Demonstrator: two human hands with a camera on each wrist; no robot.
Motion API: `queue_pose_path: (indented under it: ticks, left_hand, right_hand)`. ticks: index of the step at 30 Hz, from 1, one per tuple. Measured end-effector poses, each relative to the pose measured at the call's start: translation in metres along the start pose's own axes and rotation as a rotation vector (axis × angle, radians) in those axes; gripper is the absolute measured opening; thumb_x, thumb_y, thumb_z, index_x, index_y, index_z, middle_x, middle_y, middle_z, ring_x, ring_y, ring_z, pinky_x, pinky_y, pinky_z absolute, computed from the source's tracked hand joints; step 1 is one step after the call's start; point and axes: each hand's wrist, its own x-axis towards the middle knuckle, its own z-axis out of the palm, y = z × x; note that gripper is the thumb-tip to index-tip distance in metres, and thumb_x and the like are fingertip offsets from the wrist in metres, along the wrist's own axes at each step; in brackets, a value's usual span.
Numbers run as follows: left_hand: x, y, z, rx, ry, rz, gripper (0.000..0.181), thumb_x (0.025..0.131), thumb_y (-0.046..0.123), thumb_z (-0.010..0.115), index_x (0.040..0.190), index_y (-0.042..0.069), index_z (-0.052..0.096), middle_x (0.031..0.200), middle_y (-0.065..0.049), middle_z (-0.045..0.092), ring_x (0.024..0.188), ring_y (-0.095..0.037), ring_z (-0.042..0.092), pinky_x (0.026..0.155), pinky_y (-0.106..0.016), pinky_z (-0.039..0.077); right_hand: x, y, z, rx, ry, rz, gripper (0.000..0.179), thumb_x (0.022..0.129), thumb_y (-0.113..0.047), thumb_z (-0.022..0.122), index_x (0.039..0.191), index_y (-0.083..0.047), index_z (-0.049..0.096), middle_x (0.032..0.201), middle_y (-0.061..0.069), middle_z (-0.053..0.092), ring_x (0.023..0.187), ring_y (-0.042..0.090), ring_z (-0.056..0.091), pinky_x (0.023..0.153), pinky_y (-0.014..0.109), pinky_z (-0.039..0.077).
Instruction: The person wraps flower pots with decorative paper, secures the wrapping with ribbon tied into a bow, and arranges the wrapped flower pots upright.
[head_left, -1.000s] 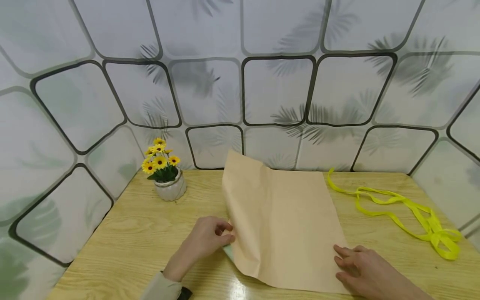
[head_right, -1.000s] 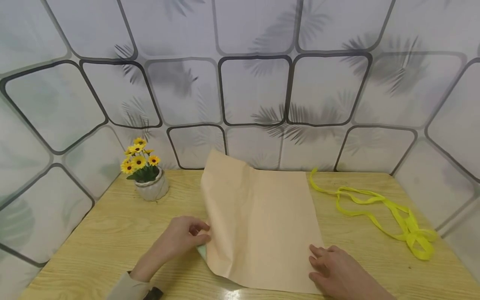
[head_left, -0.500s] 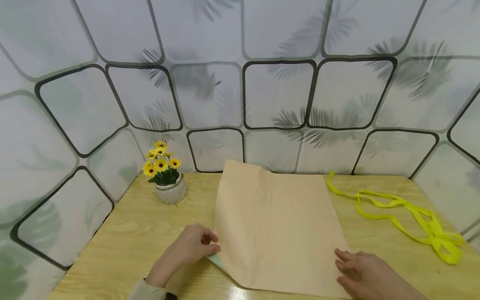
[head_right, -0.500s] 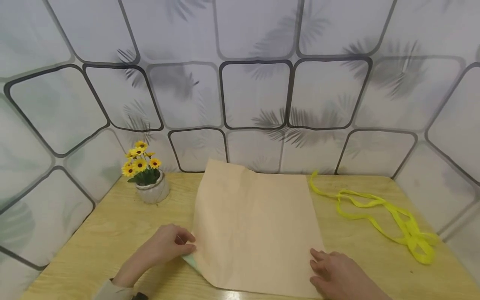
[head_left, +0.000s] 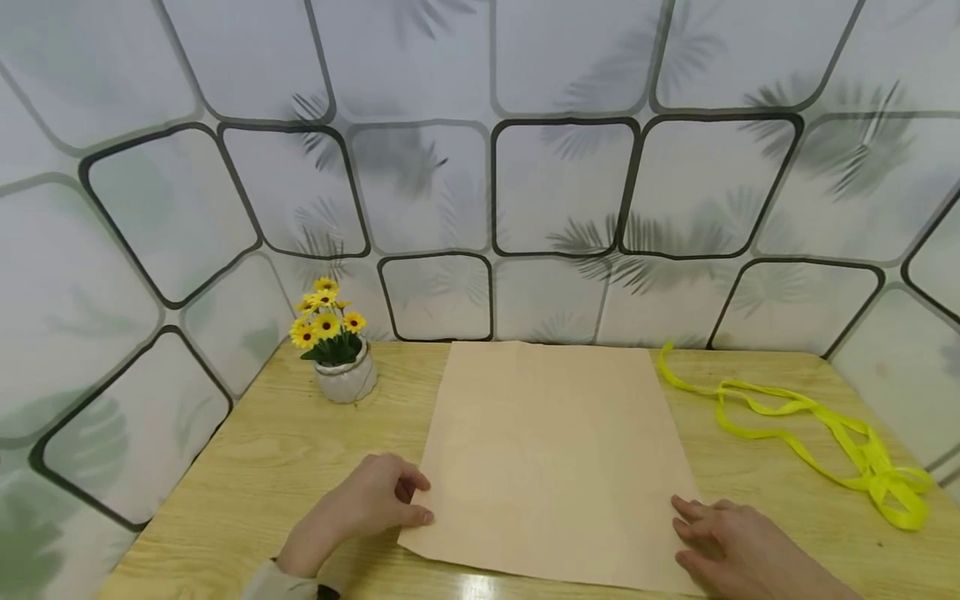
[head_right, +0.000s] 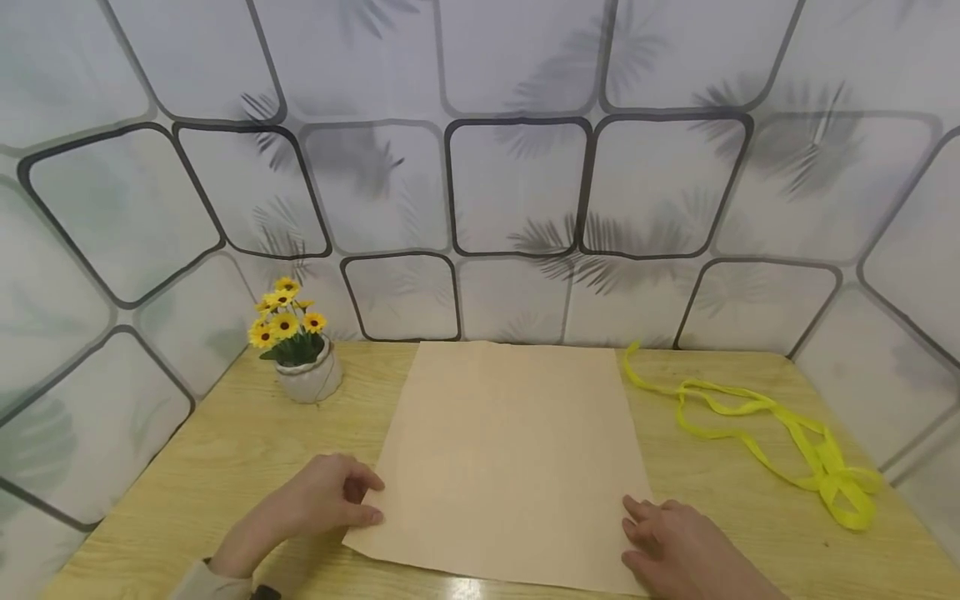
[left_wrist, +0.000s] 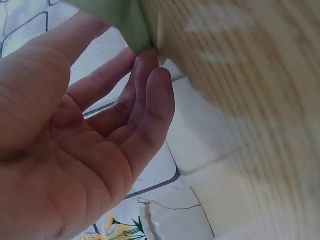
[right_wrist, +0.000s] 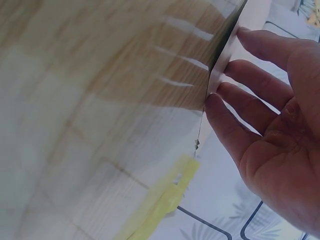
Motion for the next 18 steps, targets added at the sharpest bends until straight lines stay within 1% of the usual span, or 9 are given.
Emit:
queue_pose_path:
  ticks: [4,7,10,12,13,15,17,18]
  left_hand:
    - [-0.002,0.000,0.002,0.048,0.002,0.019,0.037,0.081,0.028,0.089,0.108,0.007,0.077,0.089,0.001,0.064,0.083,-0.015,0.055,0.070,-0.027,0.047]
    - [-0.005,0.001,0.005,0.106,0.034,0.023,0.037,0.078,0.029,0.091,0.106,0.009,0.077,0.094,0.000,0.060,0.087,-0.016,0.052,0.073,-0.028,0.046]
    - [-0.006,0.003,0.010,0.169,0.080,0.060,0.039,0.076,0.028,0.092,0.106,0.010,0.077,0.103,0.000,0.057,0.096,-0.017,0.049,0.078,-0.030,0.048]
    - [-0.006,0.005,0.013,0.187,0.095,0.114,0.041,0.077,0.023,0.091,0.111,0.010,0.075,0.111,-0.001,0.055,0.102,-0.018,0.047,0.082,-0.032,0.048]
    - [-0.006,0.005,0.013,0.192,0.093,0.149,0.041,0.078,0.020,0.090,0.114,0.010,0.074,0.114,-0.002,0.055,0.105,-0.018,0.047,0.084,-0.032,0.049]
    - [-0.006,0.007,0.014,0.180,0.064,0.206,0.040,0.081,0.010,0.084,0.119,0.010,0.072,0.118,-0.002,0.055,0.107,-0.019,0.048,0.086,-0.031,0.049]
    - [-0.006,0.008,0.014,0.170,0.022,0.242,0.040,0.082,0.003,0.078,0.120,0.012,0.072,0.120,0.000,0.055,0.109,-0.019,0.050,0.088,-0.031,0.049]
    - [-0.006,0.009,0.014,0.166,0.001,0.245,0.040,0.081,0.001,0.076,0.119,0.014,0.072,0.121,0.001,0.055,0.110,-0.019,0.050,0.090,-0.032,0.049]
  right_hand:
    - [0.000,-0.001,0.000,0.004,-0.005,0.002,0.048,0.094,-0.044,0.070,0.121,-0.003,0.075,0.137,0.020,0.065,0.097,0.020,0.066,0.078,0.035,0.057]
    - [0.001,-0.001,-0.001,0.008,-0.011,0.008,0.049,0.094,-0.044,0.070,0.122,-0.004,0.075,0.138,0.019,0.065,0.097,0.021,0.066,0.078,0.038,0.057]
    - [0.000,0.000,-0.001,0.017,-0.016,0.029,0.050,0.093,-0.046,0.071,0.122,-0.005,0.075,0.138,0.017,0.065,0.096,0.018,0.065,0.078,0.038,0.056]
    - [0.000,0.000,-0.001,0.029,-0.020,0.047,0.050,0.093,-0.047,0.071,0.121,-0.006,0.075,0.139,0.016,0.065,0.096,0.015,0.064,0.077,0.035,0.056]
    - [-0.001,0.000,-0.001,0.031,-0.018,0.051,0.050,0.092,-0.047,0.071,0.121,-0.006,0.075,0.139,0.015,0.065,0.096,0.014,0.064,0.077,0.034,0.055]
    - [-0.001,0.001,0.000,0.025,-0.006,0.036,0.050,0.093,-0.046,0.071,0.121,-0.005,0.075,0.138,0.016,0.066,0.095,0.013,0.064,0.076,0.032,0.055]
    - [-0.002,0.001,0.000,0.026,0.004,0.017,0.049,0.093,-0.045,0.071,0.121,-0.005,0.075,0.138,0.017,0.066,0.094,0.011,0.064,0.075,0.030,0.054]
    - [-0.002,0.002,0.001,0.030,0.013,0.002,0.048,0.093,-0.044,0.072,0.121,-0.005,0.075,0.137,0.018,0.066,0.094,0.011,0.064,0.075,0.029,0.054]
